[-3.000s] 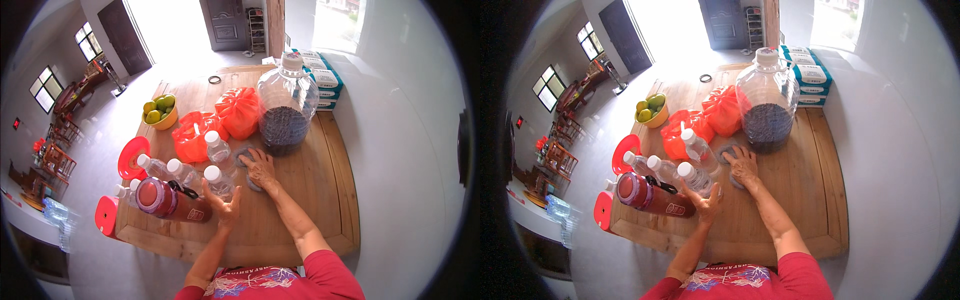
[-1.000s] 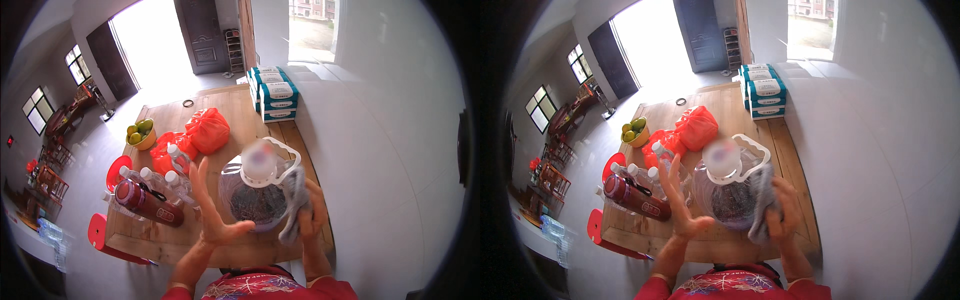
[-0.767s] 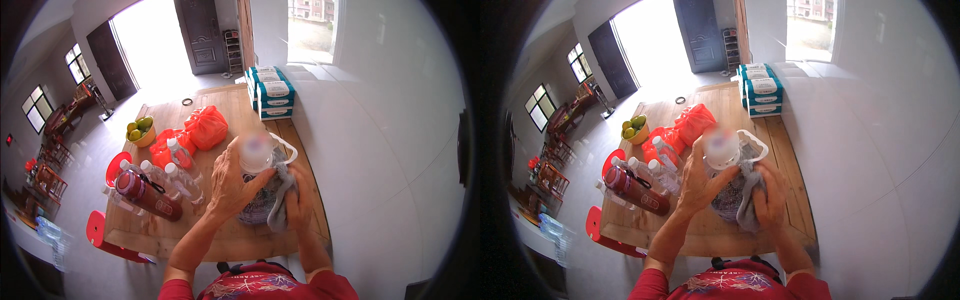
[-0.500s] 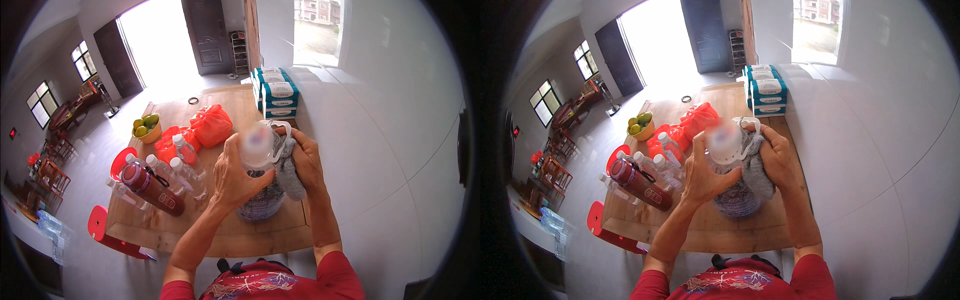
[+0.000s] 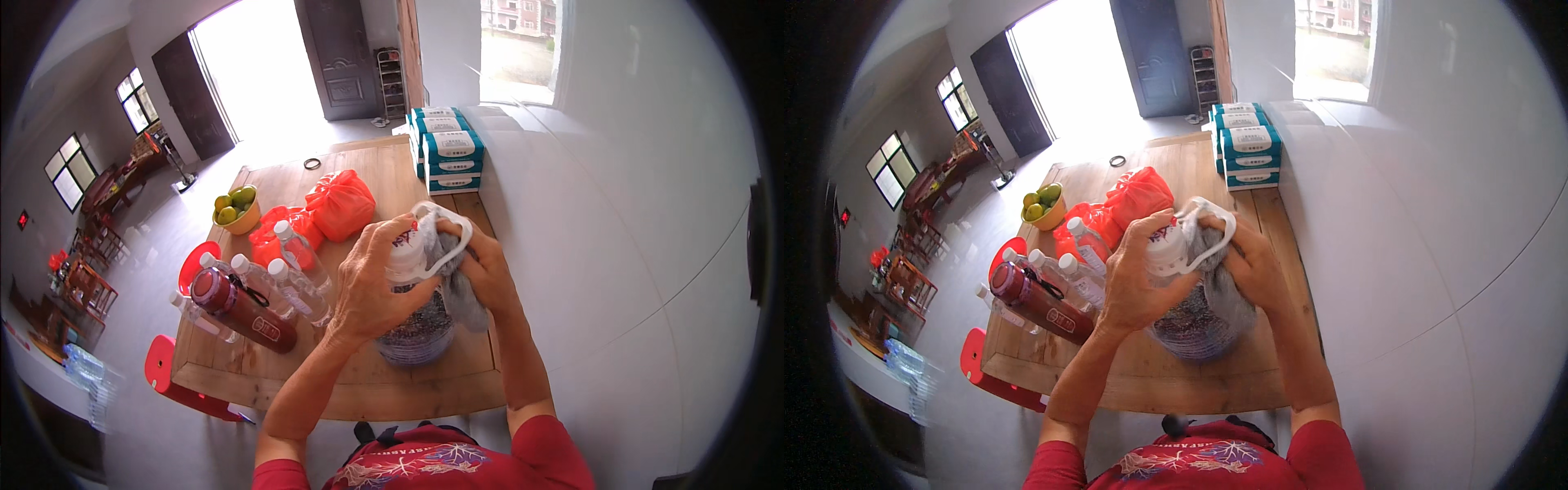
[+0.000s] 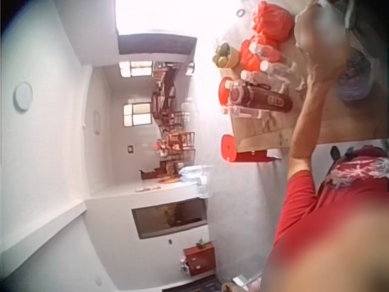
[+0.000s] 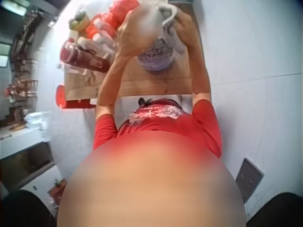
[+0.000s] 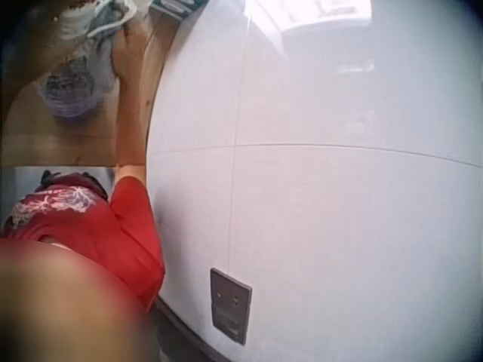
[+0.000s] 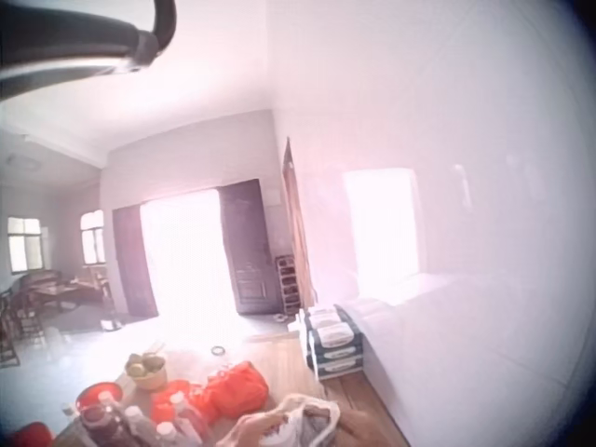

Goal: The person wipes a large plastic bottle and the adjacent wall with a gray cloth, then wipes the wooden table surface. They unpack small yellow items from a red plastic bag, wipe each one individually, and place them into a red bowl. Several water bottles and a bowl of fruit remain on the table.

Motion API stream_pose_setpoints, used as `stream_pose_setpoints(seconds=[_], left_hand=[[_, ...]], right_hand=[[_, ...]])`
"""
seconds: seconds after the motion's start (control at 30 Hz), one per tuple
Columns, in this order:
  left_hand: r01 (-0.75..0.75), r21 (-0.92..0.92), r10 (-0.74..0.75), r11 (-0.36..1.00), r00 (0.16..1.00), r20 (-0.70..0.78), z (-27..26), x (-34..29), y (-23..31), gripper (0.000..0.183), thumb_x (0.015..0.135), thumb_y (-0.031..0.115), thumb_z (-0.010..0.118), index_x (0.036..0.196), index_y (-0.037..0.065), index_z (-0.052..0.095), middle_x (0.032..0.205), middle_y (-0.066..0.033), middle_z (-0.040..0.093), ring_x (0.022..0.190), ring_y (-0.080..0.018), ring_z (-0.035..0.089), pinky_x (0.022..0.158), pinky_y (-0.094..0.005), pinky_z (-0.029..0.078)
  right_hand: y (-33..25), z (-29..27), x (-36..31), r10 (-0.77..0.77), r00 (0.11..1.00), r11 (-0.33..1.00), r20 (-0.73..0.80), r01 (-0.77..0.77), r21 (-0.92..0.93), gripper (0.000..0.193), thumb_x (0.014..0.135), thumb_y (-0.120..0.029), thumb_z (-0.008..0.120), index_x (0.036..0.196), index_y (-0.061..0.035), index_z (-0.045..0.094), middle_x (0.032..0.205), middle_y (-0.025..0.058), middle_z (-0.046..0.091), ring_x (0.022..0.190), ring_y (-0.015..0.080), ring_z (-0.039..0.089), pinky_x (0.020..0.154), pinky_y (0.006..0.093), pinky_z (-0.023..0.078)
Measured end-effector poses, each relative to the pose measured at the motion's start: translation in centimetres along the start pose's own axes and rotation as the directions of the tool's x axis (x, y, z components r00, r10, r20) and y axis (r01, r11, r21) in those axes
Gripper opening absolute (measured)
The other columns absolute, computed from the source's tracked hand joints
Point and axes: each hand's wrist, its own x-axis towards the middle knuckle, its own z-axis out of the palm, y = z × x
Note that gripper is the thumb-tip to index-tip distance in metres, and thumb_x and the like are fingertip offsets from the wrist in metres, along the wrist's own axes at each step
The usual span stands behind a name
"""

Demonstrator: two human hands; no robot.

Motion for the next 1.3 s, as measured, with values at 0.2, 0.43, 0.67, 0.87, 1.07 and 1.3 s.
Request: stream_pose_setpoints(seconds=[0.2, 0.43, 0.67, 0.87, 1.07, 1.3], left_hand=[[0.015, -0.035, -0.015, 0.999, 1.0, 0.021, 0.4, -0.3, -0.8, 0.064, 0.067, 0.02, 0.08, 0.122, 0.006, 0.05, 0.112, -0.0166, 0.06, 0.099, -0.0346, 0.061, 0.086, -0.0416, 0.05], [0.167, -0.056, -0.164, 0.984, 0.985, 0.055, 0.6, -0.5, -0.3, 0.07, 0.068, 0.025, 0.082, 0.126, 0.008, 0.047, 0.115, -0.0175, 0.059, 0.103, -0.0336, 0.06, 0.088, -0.0424, 0.049], [0.129, 0.034, -0.131, 0.991, 0.99, 0.052, 0.8, -0.4, -0.3, 0.071, 0.07, 0.014, 0.081, 0.128, 0.008, 0.041, 0.112, -0.0153, 0.062, 0.099, -0.0239, 0.062, 0.088, -0.0358, 0.05], [0.165, 0.011, -0.165, 0.986, 0.986, 0.013, 0.5, -0.6, -0.1, 0.067, 0.07, 0.019, 0.081, 0.126, 0.007, 0.046, 0.114, -0.0186, 0.059, 0.104, -0.0337, 0.059, 0.089, -0.0418, 0.048], [0.079, 0.048, -0.082, 0.996, 0.993, 0.083, 0.6, -0.4, -0.8, 0.068, 0.074, 0.013, 0.077, 0.13, 0.006, 0.039, 0.115, -0.0166, 0.06, 0.101, -0.0235, 0.061, 0.09, -0.0367, 0.049], [0.135, 0.063, -0.14, 0.989, 0.988, 0.072, 0.5, -0.7, -0.6, 0.067, 0.074, 0.015, 0.078, 0.129, 0.006, 0.041, 0.11, -0.0153, 0.062, 0.097, -0.0225, 0.063, 0.086, -0.0362, 0.05]], right_hand=[[6.5, -1.1, 4.9, 0.136, 0.951, 0.9, 0.276, -0.235, 0.366, 0.025, 0.089, -0.008, 0.06, 0.111, 0.0034, 0.062, 0.1, 0.0079, 0.066, 0.086, 0.0107, 0.063, 0.075, 0.0202, 0.052], [13.3, 1.9, 0.8, 0.224, 0.916, 0.483, 0.334, -0.402, 0.778, 0.03, 0.086, -0.007, 0.063, 0.114, 0.0009, 0.062, 0.105, 0.01, 0.066, 0.091, 0.0181, 0.064, 0.079, 0.0267, 0.052], [13.6, 2.4, -7.5, 0.489, 0.872, 0.454, 0.024, -0.278, 0.847, 0.038, 0.083, -0.01, 0.062, 0.119, 0.0011, 0.057, 0.114, 0.0152, 0.061, 0.104, 0.0226, 0.059, 0.089, 0.0322, 0.047], [-0.5, 2.2, -6.0, 0.051, 0.956, 0.99, -0.287, -0.011, 0.139, 0.047, 0.08, -0.011, 0.061, 0.125, -0.0002, 0.053, 0.124, 0.0219, 0.055, 0.115, 0.0305, 0.053, 0.099, 0.0372, 0.04], [0.1, 2.6, -4.9, -0.136, 0.939, 0.99, -0.315, 0.113, -0.089, 0.037, 0.083, -0.006, 0.053, 0.12, 0.0, 0.058, 0.128, 0.0204, 0.053, 0.119, 0.0292, 0.051, 0.101, 0.0388, 0.039], [12.2, 1.4, -3.2, 0.355, 0.935, 0.812, -0.014, -0.301, 0.501, 0.029, 0.088, -0.009, 0.053, 0.114, 0.0002, 0.059, 0.109, 0.0144, 0.062, 0.097, 0.019, 0.059, 0.085, 0.0314, 0.047]])
